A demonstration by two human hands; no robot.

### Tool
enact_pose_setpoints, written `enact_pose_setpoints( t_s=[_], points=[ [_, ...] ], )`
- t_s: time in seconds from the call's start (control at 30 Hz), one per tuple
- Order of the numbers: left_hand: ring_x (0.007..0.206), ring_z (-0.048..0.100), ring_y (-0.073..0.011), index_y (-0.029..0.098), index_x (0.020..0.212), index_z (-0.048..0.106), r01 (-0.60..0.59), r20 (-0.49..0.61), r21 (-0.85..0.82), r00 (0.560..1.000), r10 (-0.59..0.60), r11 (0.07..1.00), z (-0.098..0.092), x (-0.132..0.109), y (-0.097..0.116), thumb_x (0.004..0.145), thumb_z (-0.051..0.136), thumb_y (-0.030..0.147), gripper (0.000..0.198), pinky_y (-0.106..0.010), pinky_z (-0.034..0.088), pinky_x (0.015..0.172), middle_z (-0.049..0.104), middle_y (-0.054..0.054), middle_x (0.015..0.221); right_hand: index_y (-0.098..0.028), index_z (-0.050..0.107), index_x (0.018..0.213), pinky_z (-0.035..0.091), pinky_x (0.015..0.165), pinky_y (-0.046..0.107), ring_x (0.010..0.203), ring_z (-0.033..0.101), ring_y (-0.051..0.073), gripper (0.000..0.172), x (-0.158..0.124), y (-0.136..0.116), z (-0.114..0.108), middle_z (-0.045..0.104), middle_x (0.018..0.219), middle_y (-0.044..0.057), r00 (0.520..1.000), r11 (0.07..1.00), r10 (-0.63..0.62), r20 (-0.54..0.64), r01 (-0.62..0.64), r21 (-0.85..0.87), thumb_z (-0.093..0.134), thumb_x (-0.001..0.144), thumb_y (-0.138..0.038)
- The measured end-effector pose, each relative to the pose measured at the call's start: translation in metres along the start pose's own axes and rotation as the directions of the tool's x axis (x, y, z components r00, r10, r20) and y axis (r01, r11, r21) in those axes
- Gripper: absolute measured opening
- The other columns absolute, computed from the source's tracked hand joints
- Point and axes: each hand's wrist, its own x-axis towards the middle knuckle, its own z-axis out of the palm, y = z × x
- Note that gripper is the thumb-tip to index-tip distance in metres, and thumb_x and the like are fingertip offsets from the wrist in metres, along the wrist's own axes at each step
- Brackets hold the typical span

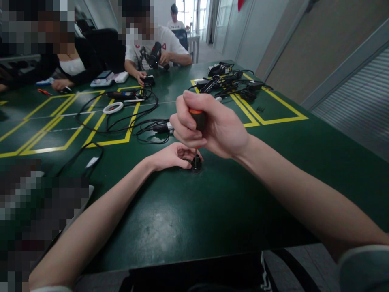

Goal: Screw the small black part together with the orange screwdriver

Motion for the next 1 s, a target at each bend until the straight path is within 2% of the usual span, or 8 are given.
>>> enact_pose_setpoints(
  t_s=[0.17, 0.37, 0.5, 0.6, 0.7, 0.77, 0.9, 1.0],
  points=[
    [0.104, 0.074, -0.0199, 0.014, 0.102, 0.079, -0.016, 0.015, 0.037, 1.0, 0.015, 0.999, -0.001, 0.002, -0.003, 0.065, 0.083, 0.009, 0.037, -0.035, 0.057, 0.1, 0.081, -0.009, 0.109, -0.02, 0.045, 0.069, 0.016, 0.036, 0.013, 0.041, 0.012, 0.004, 0.056, -0.001, -0.001, -0.001, 0.023, 0.048, -0.012, 1.0, 1.0, 0.021, 0.006, -0.021, 0.009, 0.04, 0.11, -0.057],
    [0.107, 0.074, -0.0208, 0.014, 0.103, 0.078, -0.007, 0.008, 0.065, 1.0, 0.007, 0.998, -0.002, 0.002, -0.003, 0.066, 0.083, 0.009, 0.038, -0.037, 0.058, 0.101, 0.081, -0.009, 0.111, -0.023, 0.039, 0.078, 0.014, 0.037, 0.012, 0.04, 0.013, 0.003, 0.032, -0.004, 0.001, 0.003, 0.028, 0.049, -0.014, 1.0, 1.0, -0.01, -0.006, 0.01, -0.012, 0.048, 0.107, -0.034],
    [0.104, 0.075, -0.0202, 0.014, 0.102, 0.078, -0.023, 0.018, 0.069, 1.0, 0.022, 0.997, -0.002, 0.002, -0.001, 0.067, 0.083, 0.01, 0.035, -0.036, 0.058, 0.1, 0.081, -0.009, 0.109, -0.022, 0.042, 0.08, 0.024, 0.038, 0.011, 0.042, 0.026, 0.002, 0.028, -0.002, 0.005, -0.004, 0.045, 0.056, -0.012, 0.997, 0.997, -0.074, 0.028, 0.074, -0.024, 0.056, 0.103, -0.029],
    [0.106, 0.075, -0.0211, 0.013, 0.104, 0.078, -0.005, 0.009, 0.077, 1.0, 0.004, 0.997, -0.001, 0.0, 0.001, 0.068, 0.081, 0.009, 0.036, -0.037, 0.058, 0.102, 0.081, -0.011, 0.113, -0.02, 0.046, 0.079, 0.033, 0.039, 0.013, 0.043, 0.039, 0.002, 0.035, -0.001, 0.009, -0.01, 0.057, 0.065, -0.009, 0.991, 0.993, -0.109, 0.077, 0.112, -0.038, 0.067, 0.101, -0.037],
    [0.11, 0.075, -0.0231, 0.013, 0.106, 0.076, -0.002, -0.02, 0.055, 1.0, 0.003, 0.998, 0.0, -0.002, 0.001, 0.068, 0.08, 0.01, 0.038, -0.039, 0.056, 0.106, 0.081, -0.011, 0.117, -0.018, 0.053, 0.077, 0.038, 0.041, 0.016, 0.044, 0.045, 0.003, 0.039, 0.0, 0.011, -0.009, 0.06, 0.068, -0.005, 0.983, 0.991, -0.124, 0.134, 0.129, -0.027, 0.073, 0.097, -0.045],
    [0.112, 0.075, -0.0239, 0.013, 0.106, 0.076, -0.003, -0.031, 0.039, 1.0, 0.004, 0.999, 0.0, -0.002, 0.0, 0.068, 0.08, 0.011, 0.038, -0.04, 0.055, 0.108, 0.081, -0.011, 0.117, -0.017, 0.058, 0.074, 0.038, 0.041, 0.017, 0.043, 0.044, 0.004, 0.041, 0.0, 0.009, -0.006, 0.055, 0.063, -0.006, 0.986, 0.994, -0.103, 0.13, 0.107, -0.022, 0.069, 0.099, -0.048],
    [0.106, 0.076, -0.0228, 0.012, 0.101, 0.078, -0.002, -0.036, 0.021, 0.999, 0.003, 1.0, 0.0, 0.0, -0.002, 0.067, 0.078, 0.011, 0.034, -0.038, 0.055, 0.106, 0.083, -0.01, 0.11, -0.018, 0.053, 0.063, 0.026, 0.036, 0.017, 0.038, 0.024, 0.005, 0.058, -0.003, 0.003, -0.002, 0.029, 0.047, -0.009, 0.994, 1.0, -0.021, 0.108, 0.021, 0.001, 0.044, 0.11, -0.052],
    [0.102, 0.075, -0.0213, 0.013, 0.099, 0.08, -0.002, -0.035, 0.013, 0.999, 0.002, 1.0, 0.0, 0.002, -0.004, 0.068, 0.077, 0.012, 0.032, -0.037, 0.054, 0.105, 0.083, -0.009, 0.107, -0.019, 0.05, 0.069, 0.024, 0.036, 0.014, 0.038, 0.015, 0.005, 0.053, -0.004, 0.0, -0.004, 0.023, 0.048, -0.011, 0.996, 1.0, 0.011, 0.088, -0.012, 0.02, 0.034, 0.113, -0.044]
  ],
)
